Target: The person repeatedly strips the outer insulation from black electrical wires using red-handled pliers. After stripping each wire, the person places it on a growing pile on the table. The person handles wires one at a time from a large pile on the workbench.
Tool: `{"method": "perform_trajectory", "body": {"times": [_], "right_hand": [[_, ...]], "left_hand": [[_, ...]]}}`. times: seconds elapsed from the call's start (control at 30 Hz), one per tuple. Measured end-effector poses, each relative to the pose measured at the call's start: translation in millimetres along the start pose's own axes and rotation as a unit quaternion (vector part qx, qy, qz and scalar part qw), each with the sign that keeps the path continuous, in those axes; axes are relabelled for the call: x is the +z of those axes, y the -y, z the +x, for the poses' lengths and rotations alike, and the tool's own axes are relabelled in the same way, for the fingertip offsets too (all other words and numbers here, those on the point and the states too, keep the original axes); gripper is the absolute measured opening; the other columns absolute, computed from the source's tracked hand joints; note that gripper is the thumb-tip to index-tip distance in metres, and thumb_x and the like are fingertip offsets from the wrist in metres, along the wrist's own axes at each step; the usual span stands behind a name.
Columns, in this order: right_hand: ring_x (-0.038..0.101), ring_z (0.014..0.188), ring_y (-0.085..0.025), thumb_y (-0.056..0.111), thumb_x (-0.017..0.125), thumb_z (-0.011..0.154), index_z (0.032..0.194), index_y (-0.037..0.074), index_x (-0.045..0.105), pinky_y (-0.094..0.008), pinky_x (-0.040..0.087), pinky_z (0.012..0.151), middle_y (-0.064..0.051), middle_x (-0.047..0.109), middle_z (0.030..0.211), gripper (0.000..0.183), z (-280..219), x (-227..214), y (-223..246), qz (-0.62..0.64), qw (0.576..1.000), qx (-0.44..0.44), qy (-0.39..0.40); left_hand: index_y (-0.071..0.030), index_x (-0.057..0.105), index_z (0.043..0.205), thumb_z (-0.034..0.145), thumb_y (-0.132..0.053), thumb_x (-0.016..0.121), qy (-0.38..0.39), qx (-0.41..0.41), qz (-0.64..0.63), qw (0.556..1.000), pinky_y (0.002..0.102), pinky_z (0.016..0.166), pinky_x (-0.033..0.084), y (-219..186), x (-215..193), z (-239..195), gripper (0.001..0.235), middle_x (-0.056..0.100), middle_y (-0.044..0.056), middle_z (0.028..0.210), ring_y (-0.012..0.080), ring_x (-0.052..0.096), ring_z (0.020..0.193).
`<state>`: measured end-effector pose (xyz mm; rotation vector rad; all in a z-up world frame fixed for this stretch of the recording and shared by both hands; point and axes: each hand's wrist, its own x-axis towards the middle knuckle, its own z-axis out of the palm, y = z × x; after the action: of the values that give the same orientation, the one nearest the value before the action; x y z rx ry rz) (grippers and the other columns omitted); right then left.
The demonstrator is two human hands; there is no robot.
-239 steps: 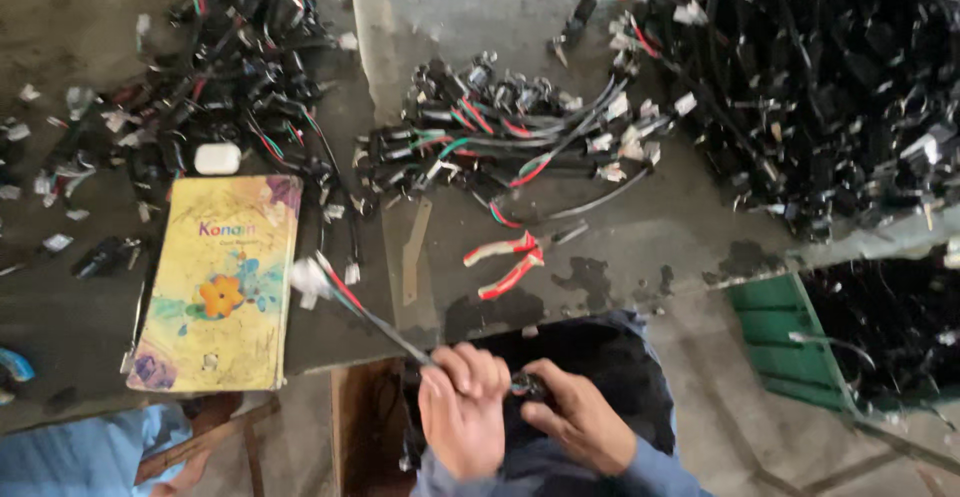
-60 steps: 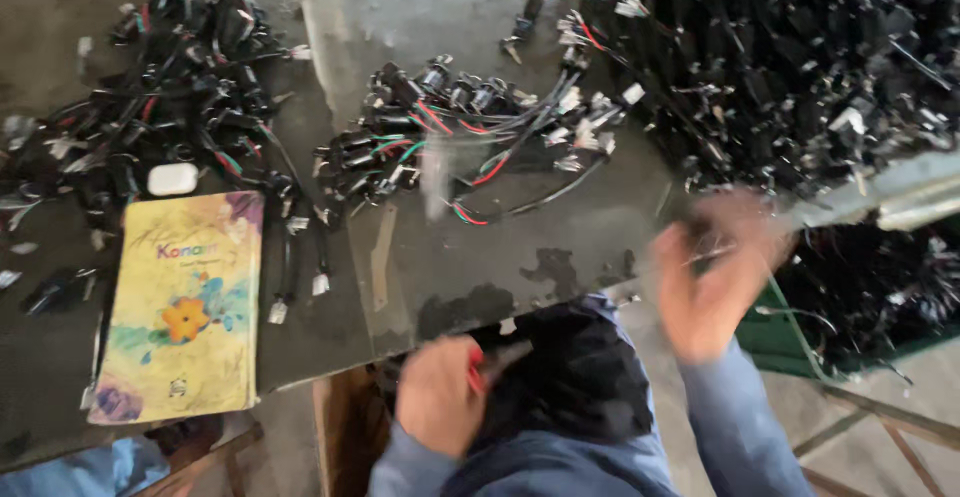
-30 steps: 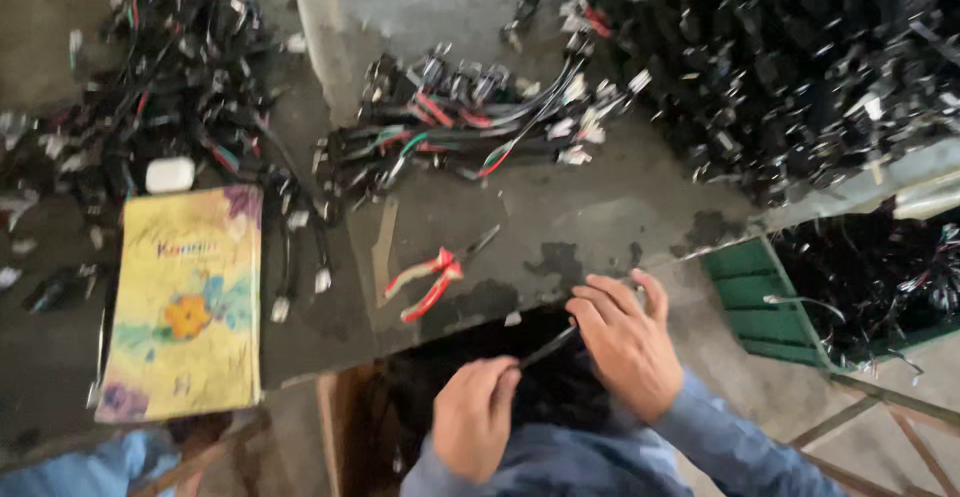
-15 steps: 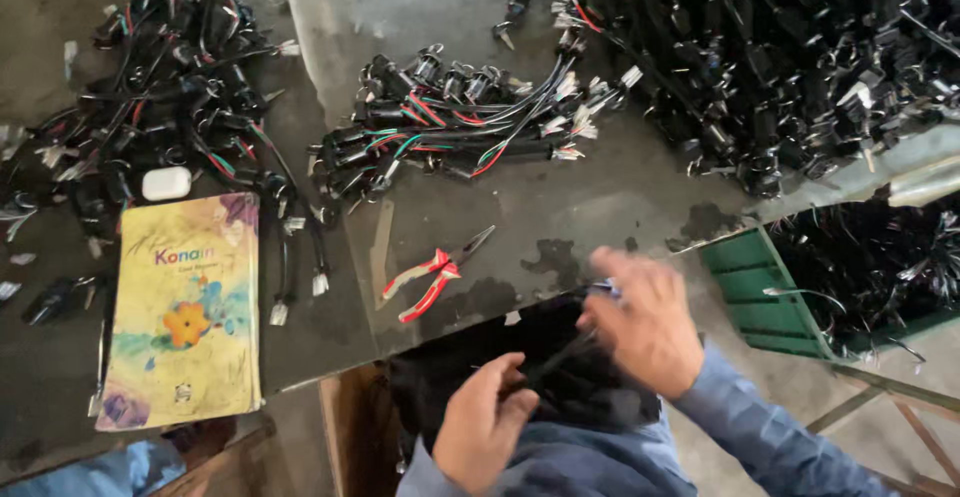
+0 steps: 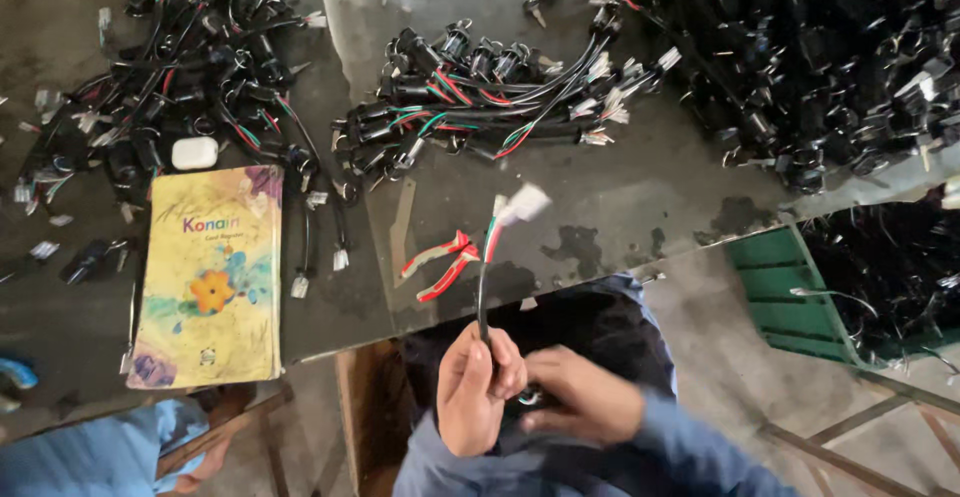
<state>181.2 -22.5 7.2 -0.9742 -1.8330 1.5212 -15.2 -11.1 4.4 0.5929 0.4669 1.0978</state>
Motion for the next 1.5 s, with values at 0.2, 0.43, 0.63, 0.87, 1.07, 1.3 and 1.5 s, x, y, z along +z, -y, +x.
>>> {"method": "perform_trajectory", "body": {"times": [0.2, 0.43, 0.63, 0.87, 1.07, 1.3, 1.5], "right_hand": [[0.065, 0.081, -0.024, 0.019, 0.08, 0.083, 0.102, 0.005, 0.063, -0.035, 0.053, 0.075, -0.007, 0.065, 0.088, 0.03, 0, 21, -7, -0.004, 0.978, 0.142, -0.153], [0.059, 0.1, -0.032, 0.003, 0.075, 0.081, 0.114, 0.001, 0.058, -0.038, 0.049, 0.089, -0.017, 0.057, 0.107, 0.036, 2, 17, 10, -0.074, 0.982, -0.016, -0.172], [0.059, 0.094, -0.027, 0.005, 0.079, 0.078, 0.103, 0.005, 0.058, -0.035, 0.05, 0.081, -0.01, 0.06, 0.1, 0.032, 9, 33, 3, -0.12, 0.965, -0.015, -0.234], [0.048, 0.087, -0.012, 0.01, 0.071, 0.085, 0.103, 0.004, 0.052, -0.031, 0.043, 0.076, -0.003, 0.049, 0.092, 0.027, -6, 36, -17, 0.368, 0.92, 0.062, -0.119], [0.053, 0.096, -0.018, 0.029, 0.053, 0.109, 0.108, -0.001, 0.055, -0.034, 0.042, 0.088, -0.007, 0.054, 0.102, 0.03, 7, 51, -31, 0.316, 0.918, 0.033, -0.239], [0.053, 0.122, -0.028, 0.037, 0.05, 0.104, 0.128, -0.005, 0.057, -0.043, 0.037, 0.108, -0.018, 0.06, 0.124, 0.049, -5, -7, 41, 0.219, 0.937, -0.096, -0.256], [0.063, 0.097, -0.028, 0.024, 0.052, 0.114, 0.097, -0.002, 0.063, -0.047, 0.043, 0.103, -0.015, 0.066, 0.096, 0.033, 4, -13, 62, 0.321, 0.878, -0.229, -0.273]], "left_hand": [[-0.002, 0.051, 0.1, 0.109, -0.039, 0.053, -0.008, 0.147, 0.03, 0.989, 0.036, 0.072, 0.038, 4, 26, 1, 0.038, 0.049, 0.008, 0.083, 0.018, 0.046, 0.078], [-0.008, 0.046, 0.092, 0.109, -0.036, 0.045, -0.187, 0.081, -0.237, 0.95, 0.034, 0.067, 0.035, -14, 48, 11, 0.033, 0.043, 0.003, 0.076, 0.0165, 0.039, 0.068], [-0.007, 0.044, 0.091, 0.111, -0.035, 0.044, -0.132, 0.175, -0.198, 0.955, 0.037, 0.07, 0.035, -9, 59, 0, 0.034, 0.041, 0.005, 0.076, 0.0177, 0.038, 0.069], [-0.001, 0.047, 0.084, 0.108, -0.041, 0.055, -0.049, 0.212, 0.013, 0.976, 0.036, 0.066, 0.033, 4, 47, -14, 0.048, 0.045, 0.009, 0.074, 0.0183, 0.04, 0.07], [-0.001, 0.055, 0.078, 0.107, -0.043, 0.056, -0.009, 0.214, 0.198, 0.957, 0.032, 0.062, 0.036, 3, 58, -24, 0.051, 0.055, 0.008, 0.07, 0.0162, 0.05, 0.066], [-0.001, 0.061, 0.077, 0.1, -0.03, 0.059, -0.041, 0.039, 0.442, 0.895, 0.031, 0.049, 0.034, -12, 62, -21, 0.037, 0.046, 0.004, 0.056, 0.0133, 0.044, 0.05], [-0.001, 0.061, 0.083, 0.104, -0.032, 0.057, 0.002, 0.096, 0.454, 0.886, 0.034, 0.051, 0.04, 11, 52, -22, 0.038, 0.054, 0.008, 0.059, 0.0196, 0.054, 0.05]]}}
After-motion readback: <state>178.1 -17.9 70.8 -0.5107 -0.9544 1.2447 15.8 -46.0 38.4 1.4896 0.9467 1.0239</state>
